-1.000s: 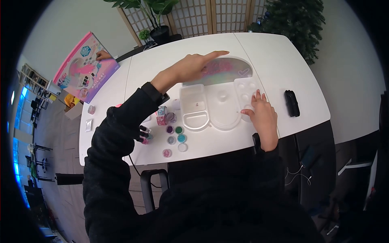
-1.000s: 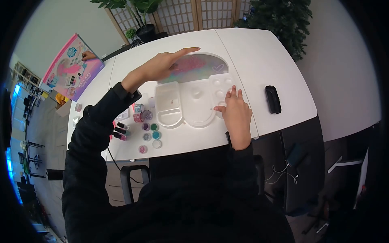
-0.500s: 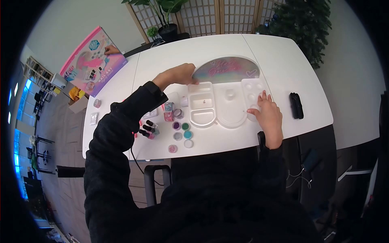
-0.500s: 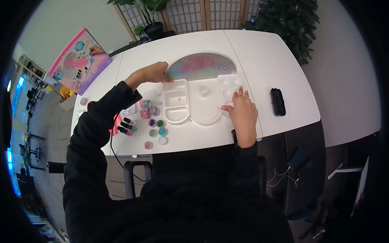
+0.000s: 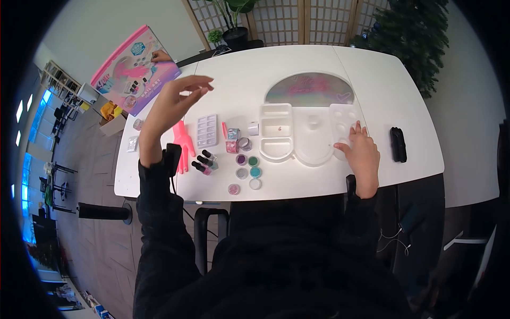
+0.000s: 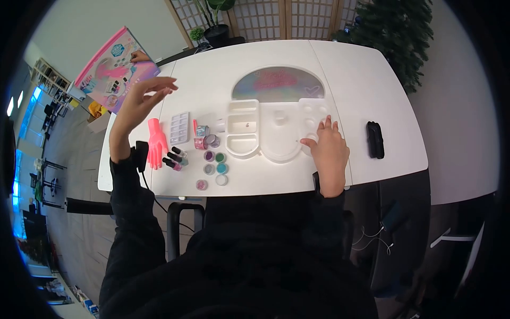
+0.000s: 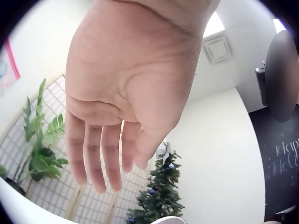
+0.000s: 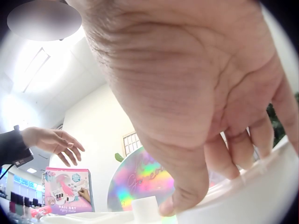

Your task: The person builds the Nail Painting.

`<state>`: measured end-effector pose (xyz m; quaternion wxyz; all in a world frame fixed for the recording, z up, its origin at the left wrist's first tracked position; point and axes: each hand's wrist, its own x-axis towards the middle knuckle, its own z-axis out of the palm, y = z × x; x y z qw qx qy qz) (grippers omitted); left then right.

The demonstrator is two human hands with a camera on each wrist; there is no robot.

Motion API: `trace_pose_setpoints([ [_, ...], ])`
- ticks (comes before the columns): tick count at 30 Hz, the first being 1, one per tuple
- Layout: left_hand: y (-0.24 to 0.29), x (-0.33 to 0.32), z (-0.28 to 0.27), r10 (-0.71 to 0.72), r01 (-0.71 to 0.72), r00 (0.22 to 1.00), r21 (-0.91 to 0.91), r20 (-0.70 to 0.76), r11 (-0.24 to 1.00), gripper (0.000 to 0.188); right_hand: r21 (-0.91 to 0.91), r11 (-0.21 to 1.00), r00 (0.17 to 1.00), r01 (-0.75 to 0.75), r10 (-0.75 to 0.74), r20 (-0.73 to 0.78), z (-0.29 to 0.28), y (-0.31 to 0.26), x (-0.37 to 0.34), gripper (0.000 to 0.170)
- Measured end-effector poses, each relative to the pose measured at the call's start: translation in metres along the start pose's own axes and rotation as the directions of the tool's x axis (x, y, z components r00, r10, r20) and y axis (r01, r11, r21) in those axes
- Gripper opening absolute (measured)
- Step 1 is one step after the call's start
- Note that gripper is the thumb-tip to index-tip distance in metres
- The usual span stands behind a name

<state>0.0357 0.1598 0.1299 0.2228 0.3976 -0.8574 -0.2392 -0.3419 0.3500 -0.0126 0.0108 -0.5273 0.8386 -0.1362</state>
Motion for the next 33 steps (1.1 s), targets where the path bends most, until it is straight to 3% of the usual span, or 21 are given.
trace_pose_setpoints([
  [4,-0.009,-0.036,0.006,0.035,-0.034,0.998,-0.009,0.052,0.999,0.029,-0.001,1.0,1.0,-0.005,0.005,0.012,0.0,-0.002,0.0,0.071],
  [9,-0.023,-0.055,0.02,-0.083,0.085,0.994,-0.026,0.066,0.996,0.031,-0.004,1.0,1.0,-0.001,0.001,0.002,-0.003,-0.002,-0.002,0.067],
  [11,-0.019,-0.059,0.03,-0.07,0.074,0.992,-0.036,0.105,0.997,0.033,0.003,1.0,1.0,0.001,-0.001,0.011,-0.005,-0.004,-0.001,0.065],
  [15,-0.011,-0.067,0.065,0.098,-0.11,0.986,0.083,0.139,0.991,0.039,-0.023,1.0,1.0,-0.01,0.011,0.024,-0.008,-0.007,0.0,0.065],
  [26,-0.017,-0.062,0.113,0.022,-0.043,0.987,0.126,0.158,0.991,0.04,-0.024,0.999,0.997,-0.046,0.047,0.067,-0.015,-0.013,-0.001,0.069],
  [31,-0.023,-0.068,0.117,0.032,-0.048,0.995,0.176,0.092,0.983,0.041,-0.048,0.999,0.998,-0.004,0.007,0.065,-0.01,-0.007,0.0,0.069],
  [33,-0.023,-0.07,0.119,0.031,-0.028,0.999,0.207,-0.012,0.978,0.043,-0.052,0.999,0.998,-0.001,0.004,0.061,-0.009,-0.007,0.0,0.069],
])
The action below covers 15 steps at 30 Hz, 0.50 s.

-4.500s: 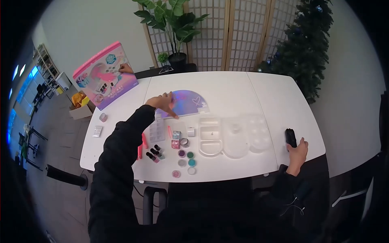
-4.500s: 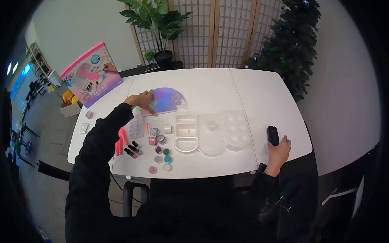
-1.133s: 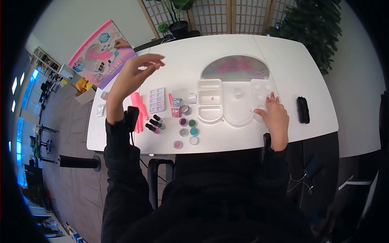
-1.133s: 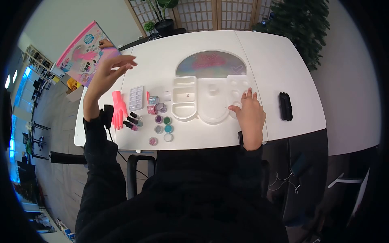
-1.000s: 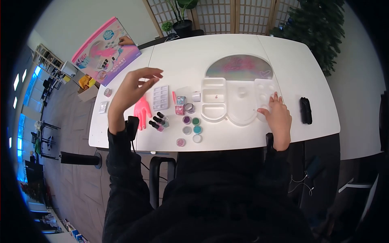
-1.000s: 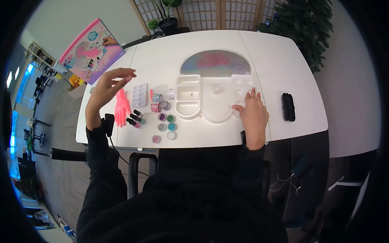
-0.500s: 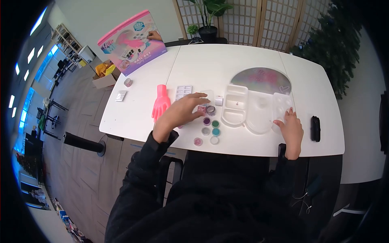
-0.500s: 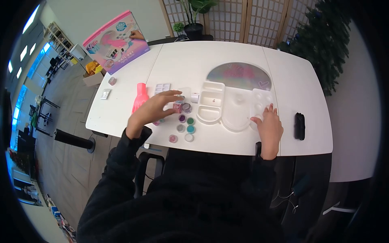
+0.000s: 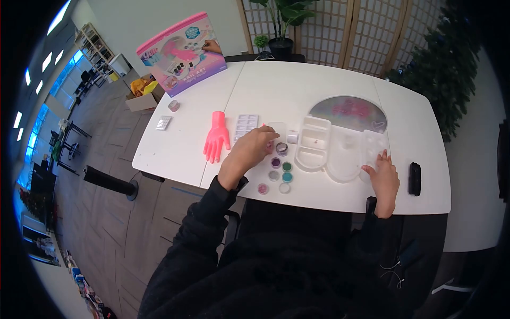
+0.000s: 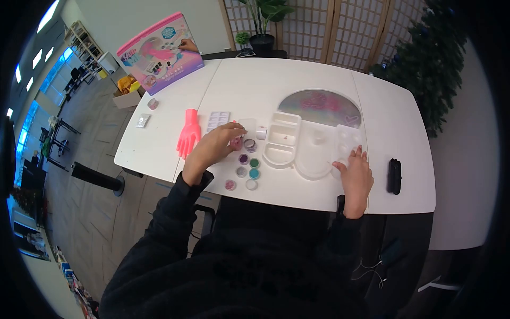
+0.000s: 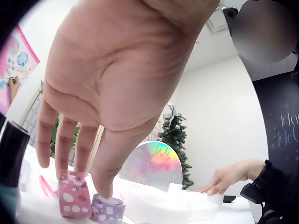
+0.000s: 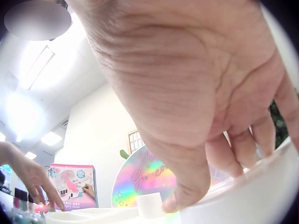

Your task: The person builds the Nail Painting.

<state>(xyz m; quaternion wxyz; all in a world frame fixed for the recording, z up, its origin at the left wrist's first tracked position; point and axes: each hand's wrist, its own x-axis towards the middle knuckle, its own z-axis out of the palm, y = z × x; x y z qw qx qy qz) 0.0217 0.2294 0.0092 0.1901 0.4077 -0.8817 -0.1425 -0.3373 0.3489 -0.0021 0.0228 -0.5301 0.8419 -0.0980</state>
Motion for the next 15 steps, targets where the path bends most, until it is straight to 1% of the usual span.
trace_pose_setpoints([
  [1,-0.002,0.001,0.002,-0.002,0.002,1.0,0.0,0.0,1.0,0.043,-0.006,1.0,1.0,-0.001,0.001,-0.006,0.0,0.0,0.0,0.069],
  [3,-0.005,0.003,0.008,-0.073,0.073,0.997,-0.003,0.032,0.997,0.045,-0.001,1.0,1.0,0.0,0.0,-0.014,0.001,0.0,-0.001,0.068],
  [4,-0.004,0.003,0.008,-0.071,0.071,0.997,-0.004,0.03,0.997,0.045,0.004,1.0,1.0,0.0,0.0,-0.023,0.001,0.0,-0.001,0.068],
  [6,-0.001,0.001,0.01,-0.081,0.082,0.997,0.059,-0.019,0.995,0.042,0.001,1.0,1.0,0.0,0.0,-0.025,0.004,0.002,0.0,0.068],
  [10,0.0,-0.001,0.01,-0.091,0.091,0.996,0.042,-0.006,0.995,0.044,-0.01,1.0,1.0,0.011,-0.012,-0.024,0.004,0.003,0.001,0.069],
  [12,0.005,-0.006,0.004,-0.096,0.098,0.994,0.046,-0.051,0.994,0.044,-0.006,1.0,1.0,0.01,-0.01,-0.023,0.004,0.003,0.0,0.069],
  [13,0.01,-0.007,-0.002,-0.098,0.1,0.994,0.046,-0.051,0.994,0.044,-0.001,1.0,1.0,0.004,-0.004,-0.023,0.004,0.003,0.0,0.069],
  [15,0.019,-0.011,-0.014,-0.101,0.099,0.994,-0.038,-0.033,0.994,0.05,-0.02,1.0,1.0,0.005,-0.005,-0.029,0.005,0.003,0.002,0.068],
])
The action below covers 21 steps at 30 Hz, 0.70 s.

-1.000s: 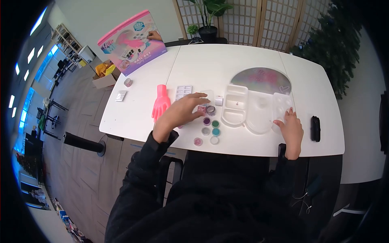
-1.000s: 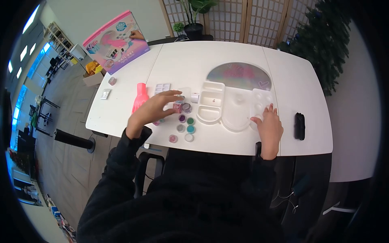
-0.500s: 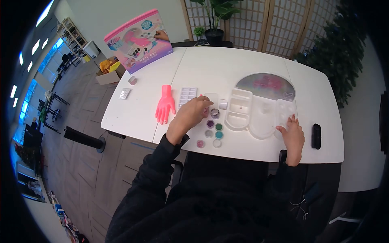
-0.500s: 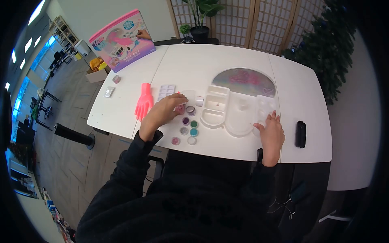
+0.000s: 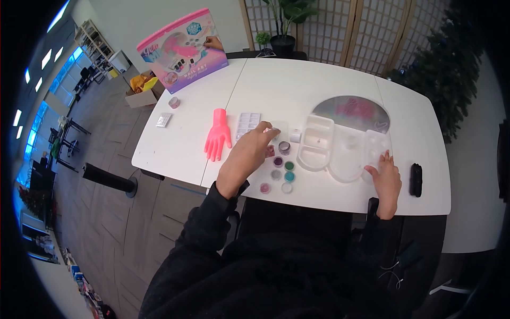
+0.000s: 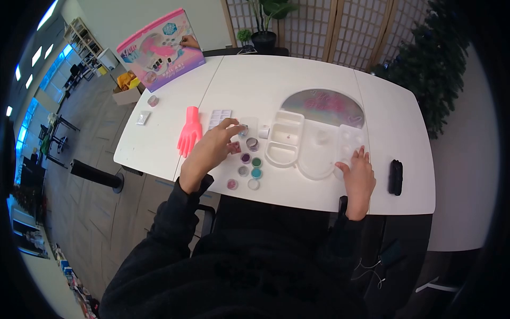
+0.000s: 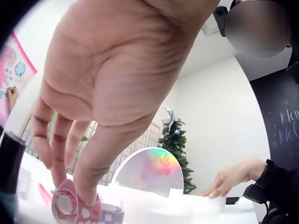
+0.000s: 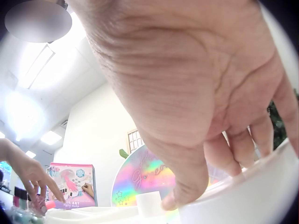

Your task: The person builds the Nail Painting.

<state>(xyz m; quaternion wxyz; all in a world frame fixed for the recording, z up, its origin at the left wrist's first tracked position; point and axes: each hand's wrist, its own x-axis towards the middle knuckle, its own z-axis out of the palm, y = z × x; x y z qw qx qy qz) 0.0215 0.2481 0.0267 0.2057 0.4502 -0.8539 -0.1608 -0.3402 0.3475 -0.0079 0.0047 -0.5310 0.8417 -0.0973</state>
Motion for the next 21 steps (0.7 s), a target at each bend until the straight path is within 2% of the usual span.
trace_pose_setpoints([
  [4,-0.0013,-0.0021,-0.0033,0.011,-0.011,1.0,-0.01,0.002,1.0,0.047,0.002,1.0,1.0,0.007,-0.006,-0.022,0.0014,-0.0001,-0.0008,0.066],
  [9,0.0001,-0.0023,-0.0038,-0.065,0.065,0.997,-0.012,0.045,0.998,0.043,0.027,0.999,0.999,0.033,-0.032,-0.038,-0.0002,0.0004,-0.0024,0.066],
  [13,-0.0062,-0.001,0.0014,-0.061,0.063,0.996,-0.021,0.063,0.998,0.043,0.045,0.999,1.0,0.016,-0.015,-0.026,-0.0014,-0.0014,-0.0024,0.066],
  [15,-0.0073,-0.0012,0.0024,0.022,-0.024,1.0,0.071,0.018,0.997,0.043,0.04,0.999,1.0,0.016,-0.015,-0.024,-0.003,-0.0028,-0.0029,0.066],
  [21,-0.0072,0.0027,0.0038,-0.007,0.004,0.999,0.065,0.045,0.998,0.039,0.059,0.998,1.0,0.007,-0.006,-0.022,-0.0043,-0.0036,-0.0034,0.065],
])
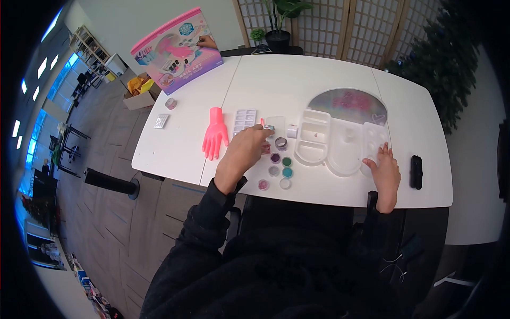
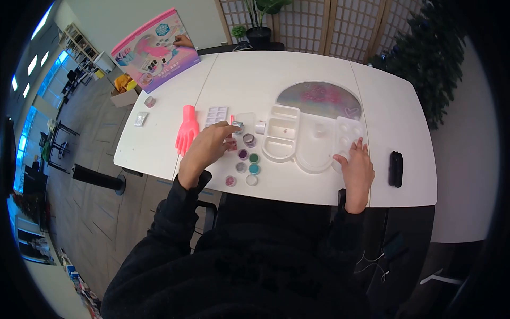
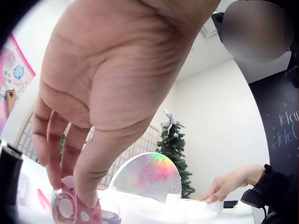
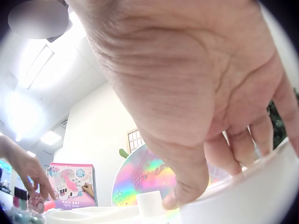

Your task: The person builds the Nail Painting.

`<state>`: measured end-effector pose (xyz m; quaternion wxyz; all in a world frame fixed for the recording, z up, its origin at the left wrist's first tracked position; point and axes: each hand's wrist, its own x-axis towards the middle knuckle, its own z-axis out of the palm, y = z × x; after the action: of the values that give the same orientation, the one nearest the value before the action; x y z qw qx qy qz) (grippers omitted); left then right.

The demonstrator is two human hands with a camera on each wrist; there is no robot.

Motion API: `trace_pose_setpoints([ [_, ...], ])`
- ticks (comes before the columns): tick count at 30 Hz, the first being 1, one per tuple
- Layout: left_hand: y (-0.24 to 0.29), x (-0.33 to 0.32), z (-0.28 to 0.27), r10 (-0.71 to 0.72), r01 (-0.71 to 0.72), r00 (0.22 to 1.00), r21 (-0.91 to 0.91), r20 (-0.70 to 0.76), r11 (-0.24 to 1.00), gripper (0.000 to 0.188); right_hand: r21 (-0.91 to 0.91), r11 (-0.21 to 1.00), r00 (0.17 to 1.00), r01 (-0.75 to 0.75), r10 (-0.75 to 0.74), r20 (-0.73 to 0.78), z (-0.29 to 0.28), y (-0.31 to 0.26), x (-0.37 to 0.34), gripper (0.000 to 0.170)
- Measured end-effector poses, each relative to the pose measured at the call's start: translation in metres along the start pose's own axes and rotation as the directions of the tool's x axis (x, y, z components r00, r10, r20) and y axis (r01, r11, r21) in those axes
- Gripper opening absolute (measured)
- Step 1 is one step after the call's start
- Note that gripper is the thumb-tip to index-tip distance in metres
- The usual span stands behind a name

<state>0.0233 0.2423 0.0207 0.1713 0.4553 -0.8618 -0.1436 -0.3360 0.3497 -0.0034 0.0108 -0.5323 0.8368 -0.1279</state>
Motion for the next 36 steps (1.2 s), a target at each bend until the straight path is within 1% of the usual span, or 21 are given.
trace_pose_setpoints([
  [3,-0.001,0.001,0.005,-0.007,0.007,1.0,0.033,-0.004,0.999,0.037,0.011,1.0,1.0,-0.003,0.003,-0.011,0.003,0.002,0.001,0.063],
  [7,-0.006,0.004,0.013,-0.035,0.035,0.999,0.009,0.025,0.999,0.035,0.014,1.0,1.0,-0.011,0.012,-0.023,0.003,0.001,0.0,0.064],
  [9,-0.01,0.006,0.016,-0.05,0.05,0.999,0.019,0.009,0.999,0.024,0.01,1.0,1.0,-0.012,0.012,-0.023,0.003,0.002,0.0,0.064],
  [10,-0.009,0.007,0.015,-0.047,0.047,0.999,0.019,0.011,0.999,0.024,0.004,1.0,1.0,-0.008,0.008,-0.019,0.004,0.002,0.0,0.065],
  [12,-0.006,0.009,0.01,-0.066,0.064,0.996,0.026,0.06,0.998,0.014,-0.003,1.0,1.0,-0.009,0.009,-0.016,0.003,0.001,0.0,0.065],
  [13,-0.007,0.009,0.011,-0.064,0.063,0.996,0.027,0.062,0.998,0.014,-0.009,1.0,1.0,-0.006,0.006,-0.013,0.003,0.001,0.0,0.065],
  [15,-0.009,0.01,0.012,-0.099,0.097,0.994,0.04,0.053,0.994,0.006,-0.007,1.0,1.0,-0.001,0.001,-0.025,0.005,0.003,0.0,0.065],
  [19,-0.009,0.011,0.012,-0.118,0.114,0.99,0.063,0.073,0.991,0.007,-0.017,1.0,0.999,-0.009,0.008,-0.041,0.006,0.002,-0.001,0.064],
  [21,-0.011,0.008,0.015,-0.062,0.063,0.998,0.111,-0.017,0.992,0.008,-0.005,1.0,0.999,-0.019,0.019,-0.031,0.006,0.002,-0.001,0.065],
  [24,-0.008,0.009,0.012,-0.075,0.076,0.997,0.109,-0.013,0.991,0.008,0.014,1.0,0.999,-0.018,0.019,-0.04,0.008,0.004,-0.001,0.065],
  [28,-0.004,0.009,0.007,-0.055,0.055,0.998,0.131,-0.003,0.99,0.007,0.039,0.999,0.999,-0.008,0.01,-0.048,0.007,0.004,-0.002,0.065],
  [31,-0.003,0.009,0.006,-0.077,0.074,0.997,0.125,0.014,0.989,0.006,0.03,1.0,0.998,-0.001,0.003,-0.055,0.008,0.005,-0.002,0.065],
  [36,-0.001,0.01,0.005,-0.075,0.069,0.996,0.125,0.042,0.99,0.01,0.025,1.0,0.999,0.001,0.0,-0.047,0.006,0.004,-0.004,0.067],
])
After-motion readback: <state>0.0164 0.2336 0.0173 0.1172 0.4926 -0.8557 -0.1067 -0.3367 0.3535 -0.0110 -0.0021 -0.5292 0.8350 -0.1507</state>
